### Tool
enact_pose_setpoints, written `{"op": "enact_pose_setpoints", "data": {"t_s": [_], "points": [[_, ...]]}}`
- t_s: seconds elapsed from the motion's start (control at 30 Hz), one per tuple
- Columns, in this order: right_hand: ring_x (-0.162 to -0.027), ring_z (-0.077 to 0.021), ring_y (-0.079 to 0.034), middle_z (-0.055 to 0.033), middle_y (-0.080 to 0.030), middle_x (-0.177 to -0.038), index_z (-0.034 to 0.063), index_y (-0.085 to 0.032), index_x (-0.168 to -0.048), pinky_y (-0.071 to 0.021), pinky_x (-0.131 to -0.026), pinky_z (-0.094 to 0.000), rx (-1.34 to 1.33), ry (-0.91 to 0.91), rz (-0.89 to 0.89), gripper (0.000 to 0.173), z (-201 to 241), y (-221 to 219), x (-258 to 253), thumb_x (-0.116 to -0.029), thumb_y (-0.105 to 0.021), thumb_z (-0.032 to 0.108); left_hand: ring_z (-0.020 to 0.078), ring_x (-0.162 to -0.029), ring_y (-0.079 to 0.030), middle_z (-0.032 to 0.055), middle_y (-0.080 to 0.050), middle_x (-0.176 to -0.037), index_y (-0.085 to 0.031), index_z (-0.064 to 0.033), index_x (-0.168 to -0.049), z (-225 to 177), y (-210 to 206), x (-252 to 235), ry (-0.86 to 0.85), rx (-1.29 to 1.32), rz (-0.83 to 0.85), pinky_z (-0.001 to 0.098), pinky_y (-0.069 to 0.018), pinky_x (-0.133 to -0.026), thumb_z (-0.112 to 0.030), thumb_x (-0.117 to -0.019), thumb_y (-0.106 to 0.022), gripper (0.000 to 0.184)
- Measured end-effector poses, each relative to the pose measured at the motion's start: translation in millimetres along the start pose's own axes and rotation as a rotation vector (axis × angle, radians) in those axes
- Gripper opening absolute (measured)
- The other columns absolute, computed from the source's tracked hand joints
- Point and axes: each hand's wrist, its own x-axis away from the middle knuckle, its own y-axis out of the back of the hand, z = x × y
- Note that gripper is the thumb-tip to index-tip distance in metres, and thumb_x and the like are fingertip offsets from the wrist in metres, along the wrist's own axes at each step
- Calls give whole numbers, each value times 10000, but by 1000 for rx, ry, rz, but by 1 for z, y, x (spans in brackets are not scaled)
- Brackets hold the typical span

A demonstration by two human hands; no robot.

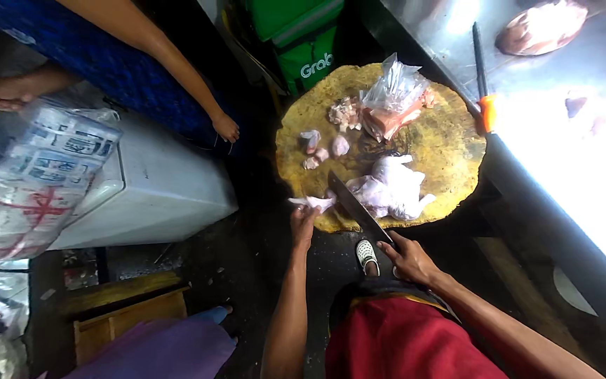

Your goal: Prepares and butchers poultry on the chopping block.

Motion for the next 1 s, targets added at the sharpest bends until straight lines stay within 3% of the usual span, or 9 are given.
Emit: {"op": "enact_pose_setpoints", "data": {"t_s": [0.17, 0.37, 0.43, 0.5, 0.57, 0.63, 0.73, 0.83, 1.0], "points": [[-645, -196, -634, -52, -644, -746, 122, -639, -1288, -544, -625, -424, 8, 261, -172, 538, 35, 12, 15, -1045, -459, 567, 141, -828, -673, 116, -709, -985, -663, 40, -1149, 29, -3, 11, 30, -108, -110, 326, -582, -752, -69, -883, -777, 309], [-662, -133, -662, -93, -696, -801, -23, -650, -1197, -581, -613, -317, -82, 733, -477, 440, 51, -21, 2, -1063, -520, 375, 153, -849, -703, 125, -721, -987, -659, 37, -1163, 34, -3, 14, -4, -115, -176, 348, -607, -806, -73, -885, -760, 316], [-690, -240, -694, -115, -706, -815, 17, -644, -1259, -592, -646, -433, 85, 472, -286, 471, 30, -39, -10, -1061, -494, 417, 166, -887, -696, 132, -716, -1001, -658, 36, -1161, 30, -5, 15, 59, -111, -197, 365, -594, -842, -89, -893, -764, 314], [-905, -376, -713, -172, -708, -948, 111, -538, -1384, -561, -813, -577, 250, 71, 93, 509, 28, -43, -29, -1069, -412, 491, 189, -896, -694, 152, -707, -1006, -652, 54, -1151, 29, -6, 14, 75, -86, -213, 383, -591, -851, -93, -894, -759, 315], [-939, -377, -705, -174, -706, -971, 137, -544, -1391, -548, -834, -591, 232, -30, 185, 511, 30, -39, -37, -1066, -417, 511, 210, -902, -705, 172, -705, -1020, -634, 62, -1170, 26, -7, 12, 91, -84, -208, 399, -601, -851, -105, -911, -751, 330], [-848, -323, -695, -138, -692, -900, 135, -602, -1321, -553, -785, -548, 135, 5, 137, 497, 28, -28, -28, -1056, -453, 528, 224, -977, -685, 185, -692, -1079, -608, 54, -1231, 20, -10, 9, 95, -159, -168, 410, -576, -892, -115, -904, -754, 396], [-706, -226, -655, -69, -659, -795, 142, -643, -1242, -548, -687, -467, -18, 58, -36, 450, 20, -6, -3, -1040, -503, 519, 312, -1228, -614, 246, -615, -1318, -468, 51, -1426, -5, -26, -2, 95, -464, 70, 474, -503, -1068, -152, -838, -823, 716], [-649, -153, -660, -34, -679, -773, 137, -661, -1262, -575, -630, -408, -132, 74, -284, 438, 0, 11, 25, -1024, -541, 484, 338, -1368, -509, 195, -508, -1492, -523, -22, -1444, -15, -50, -10, -17, -850, 336, 521, -437, -1136, -223, -814, -814, 722], [-559, -163, -616, -52, -641, -704, 84, -666, -1213, -540, -544, -422, -124, -27, -664, 429, -41, 38, 47, -1021, -539, 445, 344, -1265, -594, 185, -608, -1372, -603, -67, -1356, -27, -61, -42, -102, -957, 352, 534, -484, -1070, -110, -835, -769, 548]]}}
